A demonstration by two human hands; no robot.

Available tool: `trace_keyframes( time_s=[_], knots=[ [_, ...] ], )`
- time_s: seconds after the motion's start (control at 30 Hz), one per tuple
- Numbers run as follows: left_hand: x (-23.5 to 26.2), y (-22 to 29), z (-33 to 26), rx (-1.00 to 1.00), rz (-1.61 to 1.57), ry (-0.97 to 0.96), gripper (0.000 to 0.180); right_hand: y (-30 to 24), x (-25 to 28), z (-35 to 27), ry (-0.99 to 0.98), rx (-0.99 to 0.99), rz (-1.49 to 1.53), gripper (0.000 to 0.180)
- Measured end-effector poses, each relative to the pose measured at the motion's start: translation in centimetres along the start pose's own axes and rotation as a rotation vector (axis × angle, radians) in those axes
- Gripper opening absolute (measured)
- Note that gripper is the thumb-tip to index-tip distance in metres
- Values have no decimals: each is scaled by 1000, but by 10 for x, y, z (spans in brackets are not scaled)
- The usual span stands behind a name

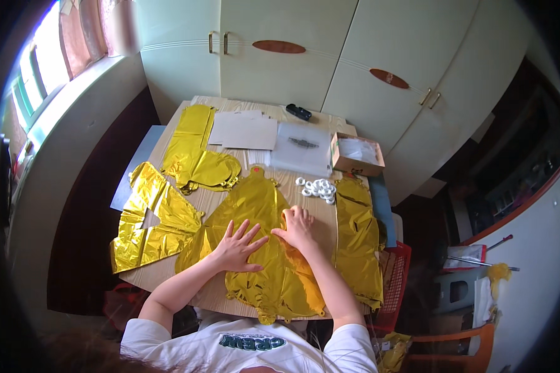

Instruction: The person is seen folding gold-colored foil balloons at a table.

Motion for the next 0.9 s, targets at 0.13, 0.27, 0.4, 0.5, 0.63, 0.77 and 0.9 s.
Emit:
trace_keyframes(
  time_s=[0.13,0.27,0.4,0.5,0.63,0.77,0.9],
  knots=[
    [-1,0,1,-2,-3,-4,91,8,-6,4,-19,-57,11,69],
    [-2,-1,0,0,-2,-7,91,16,-6,7,-134,-131,9,66],
    [-2,-1,0,-1,-2,-4,91,21,-3,6,-188,-151,63,62],
    [-2,0,0,0,-5,-16,91,32,-4,2,-222,-193,231,60],
    [-2,0,2,-4,-6,-18,91,51,-17,-8,-266,-200,380,57],
    [-1,-1,-2,11,-7,-32,91,33,1,-27,-224,-151,598,44],
    [-1,0,0,8,-16,-26,90,37,-17,-45,-127,-278,1182,31]
  ],
)
Point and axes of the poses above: each hand's wrist, its own z-axis towards the middle knuckle, its own x-axis out of the back of the hand, y = z × x, the point moved 8 cm from there along z, towards the middle knuckle, and after that the axes turned 6 degrees about -z, right-handed, at the moved point
